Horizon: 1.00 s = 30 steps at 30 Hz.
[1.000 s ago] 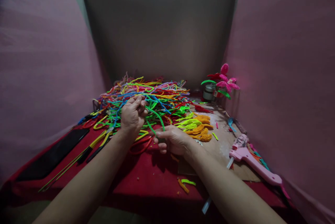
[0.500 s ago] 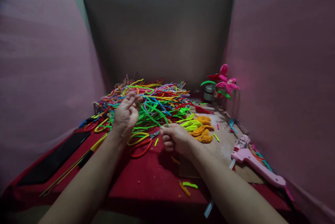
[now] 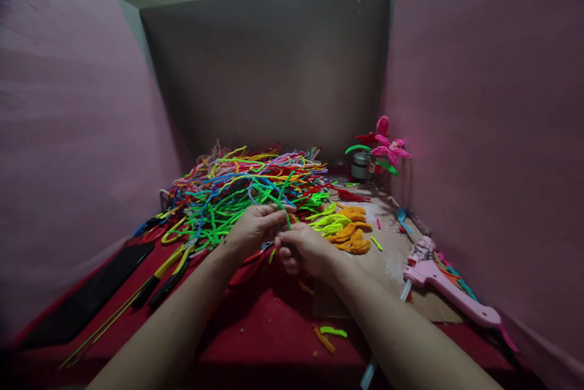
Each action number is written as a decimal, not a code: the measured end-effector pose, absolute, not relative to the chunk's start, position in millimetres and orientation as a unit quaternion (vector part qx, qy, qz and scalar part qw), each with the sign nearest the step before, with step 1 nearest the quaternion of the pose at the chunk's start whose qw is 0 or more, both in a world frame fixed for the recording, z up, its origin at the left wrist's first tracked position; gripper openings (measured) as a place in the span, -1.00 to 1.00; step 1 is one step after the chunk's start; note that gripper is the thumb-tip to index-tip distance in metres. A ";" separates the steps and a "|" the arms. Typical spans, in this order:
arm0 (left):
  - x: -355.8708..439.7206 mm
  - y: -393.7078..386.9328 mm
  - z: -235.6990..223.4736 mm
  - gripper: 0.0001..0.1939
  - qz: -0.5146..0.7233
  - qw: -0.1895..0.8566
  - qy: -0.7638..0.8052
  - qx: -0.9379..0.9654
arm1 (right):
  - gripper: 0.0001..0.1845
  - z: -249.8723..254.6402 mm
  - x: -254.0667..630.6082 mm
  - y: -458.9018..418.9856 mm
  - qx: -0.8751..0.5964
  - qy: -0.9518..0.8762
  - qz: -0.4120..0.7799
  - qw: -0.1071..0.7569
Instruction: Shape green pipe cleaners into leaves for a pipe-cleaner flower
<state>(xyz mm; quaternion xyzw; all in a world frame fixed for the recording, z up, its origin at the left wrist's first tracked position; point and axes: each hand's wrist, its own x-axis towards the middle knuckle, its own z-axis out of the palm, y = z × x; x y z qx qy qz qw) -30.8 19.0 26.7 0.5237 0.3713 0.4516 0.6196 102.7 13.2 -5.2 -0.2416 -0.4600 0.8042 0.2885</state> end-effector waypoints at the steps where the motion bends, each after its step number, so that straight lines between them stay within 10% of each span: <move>1: -31.1 18.5 26.6 -0.75 0.441 0.616 0.369 0.538 | -0.89 -5.8 101.5 12.3 -0.254 -0.469 0.797 0.282; 12: -37.4 19.2 24.5 -0.78 0.474 0.605 0.349 0.536 | -0.73 -5.7 102.4 19.3 -0.164 -0.388 0.831 0.363; 19: -36.3 16.9 28.5 -0.79 0.493 0.601 0.363 0.514 | -0.96 -9.8 101.1 19.3 -0.188 -0.314 0.846 0.387; 30: -25.7 15.7 26.7 -0.64 0.606 0.457 0.405 0.510 | -0.68 -11.3 94.7 16.1 -0.296 -0.529 0.662 0.440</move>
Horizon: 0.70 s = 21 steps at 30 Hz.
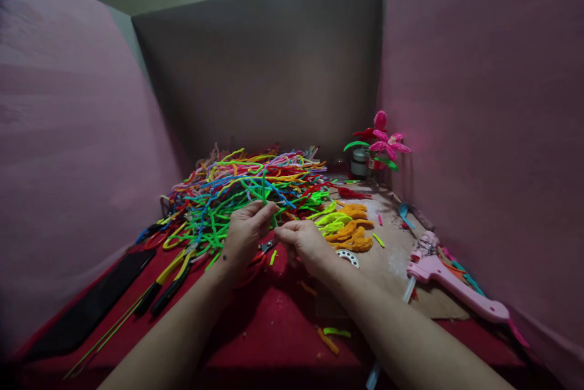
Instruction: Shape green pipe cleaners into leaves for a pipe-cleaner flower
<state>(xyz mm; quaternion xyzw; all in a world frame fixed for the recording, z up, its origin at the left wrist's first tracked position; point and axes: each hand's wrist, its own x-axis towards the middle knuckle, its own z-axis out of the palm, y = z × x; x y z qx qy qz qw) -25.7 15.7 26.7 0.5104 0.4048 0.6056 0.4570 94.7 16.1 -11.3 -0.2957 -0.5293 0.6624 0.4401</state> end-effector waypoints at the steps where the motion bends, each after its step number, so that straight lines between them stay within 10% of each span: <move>1: -26.0 16.4 27.0 -0.64 0.616 0.454 0.403 0.503 | -0.69 -11.0 94.6 15.3 -0.306 -0.540 0.651 0.438; 21: -37.7 24.8 28.8 -0.68 0.651 0.459 0.415 0.439 | -0.74 -9.0 95.5 12.2 -0.293 -0.530 0.674 0.422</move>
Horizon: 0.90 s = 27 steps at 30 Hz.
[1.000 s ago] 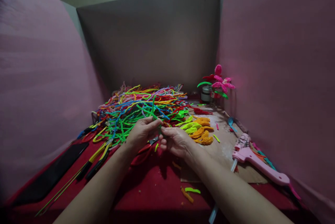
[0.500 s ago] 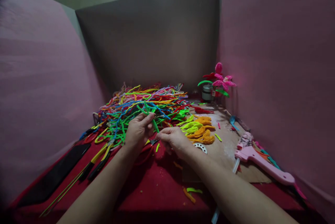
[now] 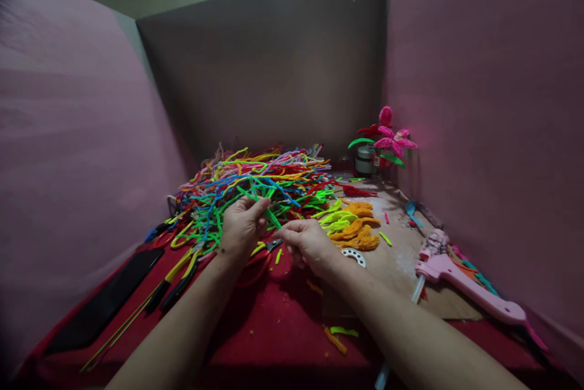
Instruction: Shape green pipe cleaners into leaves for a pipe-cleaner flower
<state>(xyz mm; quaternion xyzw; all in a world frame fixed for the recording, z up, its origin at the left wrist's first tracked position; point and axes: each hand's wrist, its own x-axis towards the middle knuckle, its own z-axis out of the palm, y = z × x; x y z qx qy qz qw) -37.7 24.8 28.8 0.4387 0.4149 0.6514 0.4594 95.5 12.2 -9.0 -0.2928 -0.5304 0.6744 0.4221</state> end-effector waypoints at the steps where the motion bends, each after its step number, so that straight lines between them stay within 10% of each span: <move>1: -38.6 25.1 28.2 -0.68 0.650 0.459 0.419 0.437 | -0.74 -8.9 95.7 12.1 -0.291 -0.524 0.677 0.428; 15: -49.6 24.6 38.4 -0.67 0.615 0.634 0.288 0.369 | -0.75 -11.2 98.2 19.1 -0.280 -0.474 0.703 0.450; 27: -46.5 28.2 33.1 -0.72 0.681 0.465 0.391 0.409 | -0.76 -9.0 91.4 13.4 -0.372 -0.663 0.483 0.434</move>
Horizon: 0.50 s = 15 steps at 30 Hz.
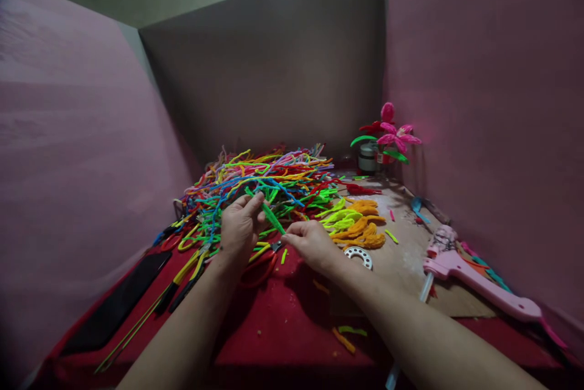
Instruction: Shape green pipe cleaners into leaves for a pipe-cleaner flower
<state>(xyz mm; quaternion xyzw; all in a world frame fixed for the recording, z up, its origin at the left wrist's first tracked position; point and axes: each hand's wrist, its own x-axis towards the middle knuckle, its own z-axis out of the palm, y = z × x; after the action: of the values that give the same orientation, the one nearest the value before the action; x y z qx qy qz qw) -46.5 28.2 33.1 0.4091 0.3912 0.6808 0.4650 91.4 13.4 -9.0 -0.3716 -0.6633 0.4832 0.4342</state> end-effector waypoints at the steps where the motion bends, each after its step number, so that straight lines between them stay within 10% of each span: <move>1: -47.5 28.5 32.6 -0.71 0.675 0.450 0.404 0.423 | -0.77 -9.1 91.3 13.3 -0.375 -0.686 0.453 0.429; 9: -52.3 33.0 26.3 -0.69 0.662 0.269 0.491 0.498 | -0.78 -7.4 91.7 11.8 -0.373 -0.715 0.436 0.399; 15: -55.7 35.3 34.2 -0.68 0.678 0.458 0.393 0.420 | -0.80 -6.3 94.1 14.9 -0.365 -0.566 0.593 0.442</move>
<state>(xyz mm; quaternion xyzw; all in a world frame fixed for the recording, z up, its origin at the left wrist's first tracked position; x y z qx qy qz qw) -55.7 35.3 34.2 0.4199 0.3933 0.6777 0.4580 94.1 14.9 -6.3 -0.3645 -0.5660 0.5928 0.4420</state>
